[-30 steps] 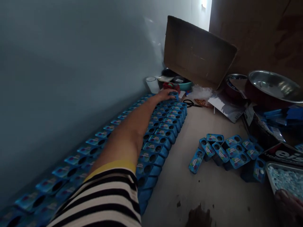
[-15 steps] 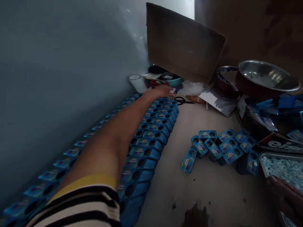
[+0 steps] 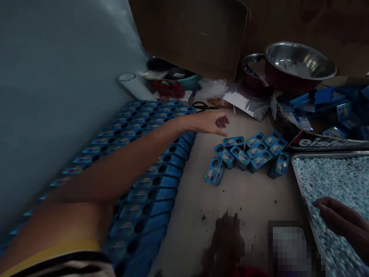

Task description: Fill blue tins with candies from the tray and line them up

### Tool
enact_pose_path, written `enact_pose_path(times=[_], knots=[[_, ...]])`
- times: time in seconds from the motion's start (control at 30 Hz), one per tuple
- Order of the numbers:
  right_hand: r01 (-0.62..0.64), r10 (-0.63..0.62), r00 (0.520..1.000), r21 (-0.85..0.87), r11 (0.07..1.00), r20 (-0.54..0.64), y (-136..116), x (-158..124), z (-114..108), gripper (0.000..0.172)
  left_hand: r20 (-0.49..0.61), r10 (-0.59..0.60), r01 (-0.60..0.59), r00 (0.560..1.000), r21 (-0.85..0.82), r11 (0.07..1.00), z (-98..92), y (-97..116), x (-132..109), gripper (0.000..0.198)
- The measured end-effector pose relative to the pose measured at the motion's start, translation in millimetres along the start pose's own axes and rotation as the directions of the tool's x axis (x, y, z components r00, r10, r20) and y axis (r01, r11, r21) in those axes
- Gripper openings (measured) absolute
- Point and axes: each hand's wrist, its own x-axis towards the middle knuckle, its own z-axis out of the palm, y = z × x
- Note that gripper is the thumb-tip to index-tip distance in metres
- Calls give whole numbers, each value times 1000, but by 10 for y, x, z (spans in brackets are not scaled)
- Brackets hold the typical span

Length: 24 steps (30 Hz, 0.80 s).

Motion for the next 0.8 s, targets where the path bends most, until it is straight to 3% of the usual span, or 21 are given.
enact_pose_path(times=[0.07,0.17,0.23,0.37,0.43,0.5,0.57,0.67,0.8], knots=[[48,-60,986,-78,996,-154,-118,-153,79,33,21,29,-31,999,108,994,259,229,-251,71],[32,-47,990,-109,994,-136,-209,-336,99,26,-97,83,-53,992,279,959,578,462,-630,57],[25,-38,994,-126,992,-107,-189,-401,58,27,-192,59,19,980,383,924,793,561,-866,57],[33,-47,993,-127,991,-110,-79,-400,-31,48,-183,-243,304,952,509,805,1192,725,-1208,68],[38,-46,996,-101,994,-71,-50,-367,-59,56,-158,-385,407,909,534,741,1267,838,-1315,58],[46,-48,999,-83,996,-25,-44,-339,-91,56,-149,-428,433,891,564,704,1243,1008,-1424,55],[58,-59,998,-80,995,-9,-44,-313,-132,56,-109,-388,377,915,574,727,1196,1250,-1553,56],[99,-100,995,-101,990,-11,-34,-261,-179,52,25,-257,219,966,452,865,1285,1703,-1710,54],[297,-308,951,-259,919,-4,10,-141,-169,36,238,11,-72,971,252,965,1807,2239,-1654,49]])
